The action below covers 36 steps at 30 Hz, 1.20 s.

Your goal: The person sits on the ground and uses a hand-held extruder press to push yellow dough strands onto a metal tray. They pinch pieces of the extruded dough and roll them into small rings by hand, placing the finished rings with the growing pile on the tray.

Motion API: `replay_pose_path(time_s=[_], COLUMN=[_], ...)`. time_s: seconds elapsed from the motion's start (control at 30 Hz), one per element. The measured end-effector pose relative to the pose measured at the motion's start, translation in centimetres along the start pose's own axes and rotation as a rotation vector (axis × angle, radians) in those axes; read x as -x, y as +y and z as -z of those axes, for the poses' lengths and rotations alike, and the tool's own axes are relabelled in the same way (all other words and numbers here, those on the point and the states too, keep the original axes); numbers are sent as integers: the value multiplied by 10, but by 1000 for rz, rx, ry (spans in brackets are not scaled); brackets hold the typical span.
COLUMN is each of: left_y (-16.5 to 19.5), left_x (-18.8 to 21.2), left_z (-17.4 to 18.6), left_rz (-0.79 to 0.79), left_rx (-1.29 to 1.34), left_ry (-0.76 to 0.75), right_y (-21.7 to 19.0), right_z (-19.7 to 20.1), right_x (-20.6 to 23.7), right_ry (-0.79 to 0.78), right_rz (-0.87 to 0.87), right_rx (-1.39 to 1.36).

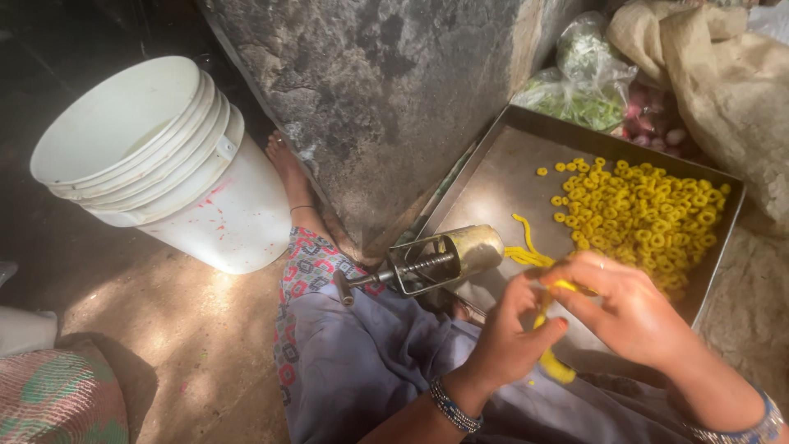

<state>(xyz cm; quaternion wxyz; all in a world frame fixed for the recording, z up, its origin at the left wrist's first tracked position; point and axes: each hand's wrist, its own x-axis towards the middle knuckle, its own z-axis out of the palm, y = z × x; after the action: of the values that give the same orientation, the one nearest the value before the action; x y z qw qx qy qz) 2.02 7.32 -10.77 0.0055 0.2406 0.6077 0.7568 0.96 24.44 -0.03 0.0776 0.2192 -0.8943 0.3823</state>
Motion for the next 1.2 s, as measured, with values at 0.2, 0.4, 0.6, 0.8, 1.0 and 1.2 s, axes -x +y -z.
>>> replay_pose_path(time_s=[0.2, 0.4, 0.6, 0.8, 1.0, 1.2], left_y=[-3, 14, 36, 55, 53, 43], left_x=[13, 18, 17, 24, 27, 32], left_z=[-10, -12, -16, -13, -13, -12], left_rz=[248, -290, -107, 53, -132, -88], left_rx=[213, -375, -333, -259, -353, -432], left_ry=[27, 162, 82, -67, 26, -100], right_y=[41, 80, 58, 38, 33, 43], right_z=[-7, -44, -47, -39, -37, -44], right_x=[49, 80, 78, 81, 81, 86], right_ry=[-54, -57, 200, 280, 354, 228], right_rz=[-295, -444, -152, 179, 125, -240], right_rx=[94, -763, -149, 106, 162, 37])
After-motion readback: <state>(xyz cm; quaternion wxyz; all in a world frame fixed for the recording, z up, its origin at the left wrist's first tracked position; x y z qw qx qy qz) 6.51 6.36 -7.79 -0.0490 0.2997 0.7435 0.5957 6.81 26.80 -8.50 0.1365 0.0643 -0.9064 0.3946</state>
